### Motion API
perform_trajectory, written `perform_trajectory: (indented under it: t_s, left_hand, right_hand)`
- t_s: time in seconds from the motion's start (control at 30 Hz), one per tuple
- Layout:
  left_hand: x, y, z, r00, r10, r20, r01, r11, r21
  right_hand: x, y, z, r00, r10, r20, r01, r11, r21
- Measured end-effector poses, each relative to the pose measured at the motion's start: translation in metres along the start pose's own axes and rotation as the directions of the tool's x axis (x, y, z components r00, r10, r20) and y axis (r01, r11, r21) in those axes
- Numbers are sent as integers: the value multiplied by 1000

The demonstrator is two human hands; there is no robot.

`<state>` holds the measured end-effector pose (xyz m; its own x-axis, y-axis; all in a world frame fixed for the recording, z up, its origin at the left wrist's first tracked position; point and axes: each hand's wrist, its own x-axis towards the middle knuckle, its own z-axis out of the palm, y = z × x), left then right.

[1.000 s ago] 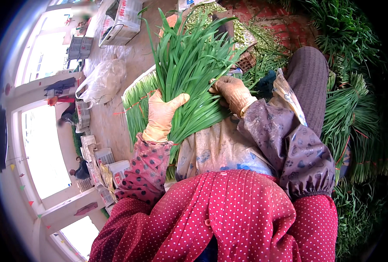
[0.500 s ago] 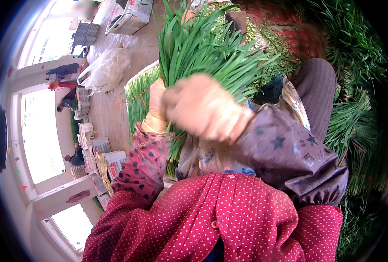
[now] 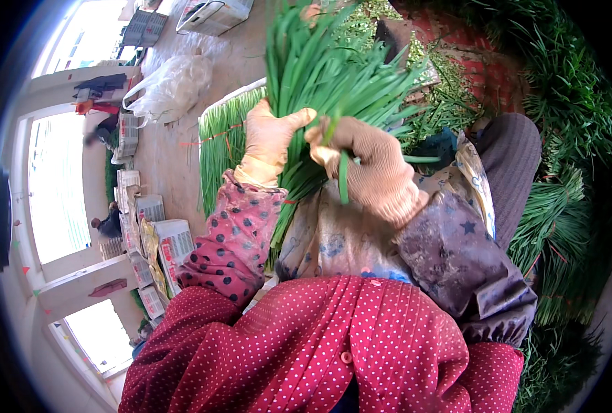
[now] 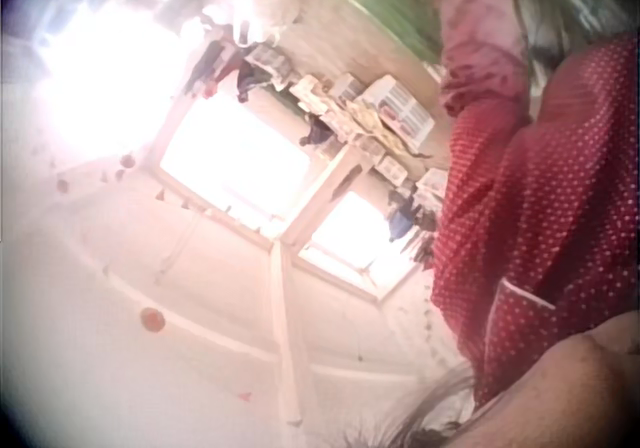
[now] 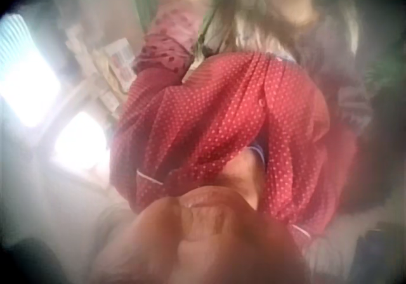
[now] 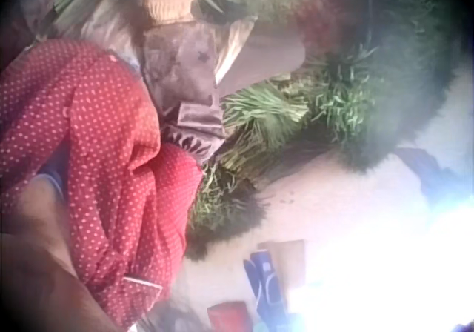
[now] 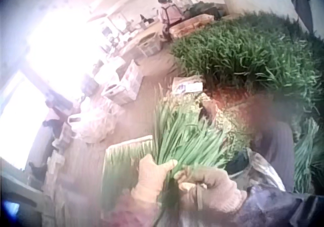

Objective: The person bundles leeks by hand, trimming the root ends with a knife and tying a red string around each bundle.

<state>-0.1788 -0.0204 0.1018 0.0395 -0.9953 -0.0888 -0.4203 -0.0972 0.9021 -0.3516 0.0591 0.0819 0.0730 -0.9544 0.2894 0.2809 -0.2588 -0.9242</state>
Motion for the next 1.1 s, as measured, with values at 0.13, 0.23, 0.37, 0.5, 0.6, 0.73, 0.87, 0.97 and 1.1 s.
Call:
perform_trajectory:
  t_s: [0.13,0.23,0.37,0.5,0.6,0.73,0.87,0.97,1.1]
  left_hand:
    - [2,-2,7,999,-25,41,19,992,124]
    - [4,-8,4,1000,-2,24,1,999,41]
    - [4,-6,2,995,-91,-40,91,996,-18]
    - [2,-4,0,998,-16,-57,21,997,80]
    - [-3,-4,1,999,-35,-39,34,999,-34]
    - [-3,-9,0,998,-44,-36,45,999,21]
    - [-8,-10,4,999,46,-17,-47,999,-25]
    - [-13,-5,3,997,71,-11,-72,990,-121]
    - [-8,-8,-7,996,30,-89,-55,958,-282]
  right_hand:
    - [9,-12,17,885,464,49,-462,858,225]
    - [-17,-36,25,864,390,317,-415,910,11]
    - [-36,-56,8,840,260,477,-187,963,-195]
    - [-27,-64,-32,844,390,368,-273,903,-332]
    - [-19,-58,-63,911,411,-34,-408,909,83]
    - [7,-38,-84,985,-70,-156,-159,-43,-986]
    - [5,-22,-40,977,-165,139,215,722,-658]
    - [3,5,12,943,233,236,107,460,-881]
    - [-15,31,11,880,354,317,124,474,-872]
